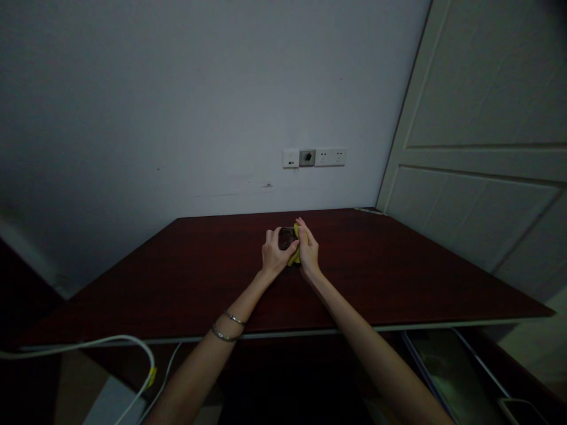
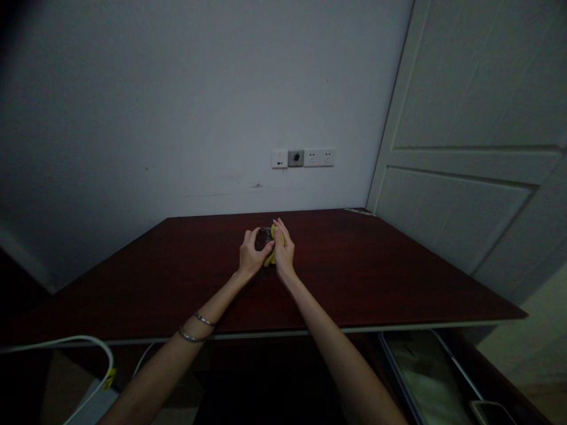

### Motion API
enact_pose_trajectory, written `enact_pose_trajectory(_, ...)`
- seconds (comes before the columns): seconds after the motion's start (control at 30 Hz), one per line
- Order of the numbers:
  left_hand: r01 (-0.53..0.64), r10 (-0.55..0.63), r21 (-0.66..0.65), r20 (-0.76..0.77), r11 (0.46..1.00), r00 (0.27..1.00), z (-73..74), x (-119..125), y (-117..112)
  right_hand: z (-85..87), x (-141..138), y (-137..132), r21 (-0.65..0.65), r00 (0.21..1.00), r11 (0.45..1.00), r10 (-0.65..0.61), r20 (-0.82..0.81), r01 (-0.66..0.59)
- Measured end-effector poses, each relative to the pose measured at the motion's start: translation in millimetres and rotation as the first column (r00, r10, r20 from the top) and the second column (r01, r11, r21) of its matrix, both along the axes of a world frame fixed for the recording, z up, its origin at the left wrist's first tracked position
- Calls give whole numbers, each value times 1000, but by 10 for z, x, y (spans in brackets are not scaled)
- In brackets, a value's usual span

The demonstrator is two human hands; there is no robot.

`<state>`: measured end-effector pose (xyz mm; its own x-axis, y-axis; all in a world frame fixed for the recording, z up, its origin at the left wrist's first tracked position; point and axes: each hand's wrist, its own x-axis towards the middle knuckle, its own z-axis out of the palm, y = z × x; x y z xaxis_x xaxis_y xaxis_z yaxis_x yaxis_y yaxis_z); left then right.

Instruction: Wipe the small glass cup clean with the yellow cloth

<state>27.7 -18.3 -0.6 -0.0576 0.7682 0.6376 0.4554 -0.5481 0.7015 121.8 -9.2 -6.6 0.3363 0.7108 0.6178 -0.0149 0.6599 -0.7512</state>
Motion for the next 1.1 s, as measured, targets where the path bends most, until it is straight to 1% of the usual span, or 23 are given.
enact_pose_trajectory(0.07,21,-21,-12,-23,1000,1000,39,-5,-24,14,38,12,-27,998,998,47,-39,-48)
enact_pose_trajectory(0.2,76,-76,-20,-8,997,997,102,-34,-64,41,120,37,-92,976,978,177,-127,-189)
enact_pose_trajectory(0.3,145,-145,-12,-16,989,989,130,-75,-73,24,184,100,-142,963,957,239,-121,-255)
enact_pose_trajectory(0.43,258,-259,-29,-105,966,960,129,-138,-57,-43,253,189,-234,943,915,310,-119,-330)
enact_pose_trajectory(0.53,318,-315,-32,-256,948,914,108,-178,-44,-100,275,195,-329,920,859,368,-138,-393)
enact_pose_trajectory(0.6,342,-327,-21,-352,940,877,105,-199,-42,-124,272,179,-396,892,800,424,-158,-451)
enact_pose_trajectory(0.63,351,-332,-21,-375,936,865,113,-210,-43,-128,266,170,-426,877,768,447,-177,-478)
enact_pose_trajectory(0.7,362,-349,-37,-370,932,861,148,-232,-45,-116,252,154,-461,849,715,471,-239,-526)
enact_pose_trajectory(0.73,361,-353,-48,-358,931,864,175,-245,-46,-101,247,146,-463,836,697,471,-281,-548)
enact_pose_trajectory(0.8,346,-343,-58,-355,936,870,236,-274,-44,-58,243,129,-431,803,680,462,-375,-593)
enact_pose_trajectory(0.83,332,-328,-56,-369,942,869,266,-289,-42,-34,247,117,-402,785,682,458,-417,-611)
enact_pose_trajectory(0.9,287,-279,-48,-425,957,861,313,-315,-38,10,264,89,-329,753,704,449,-480,-629)
enact_pose_trajectory(0.97,215,-211,-50,-499,975,840,338,-331,-36,42,283,59,-250,720,725,458,-521,-642)
enact_pose_trajectory(1.0,169,-172,-55,-542,984,823,343,-333,-38,53,290,47,-213,699,726,472,-538,-654)
enact_pose_trajectory(1.1,38,-66,-57,-647,998,760,344,-324,-51,71,285,24,-139,645,711,515,-564,-689)
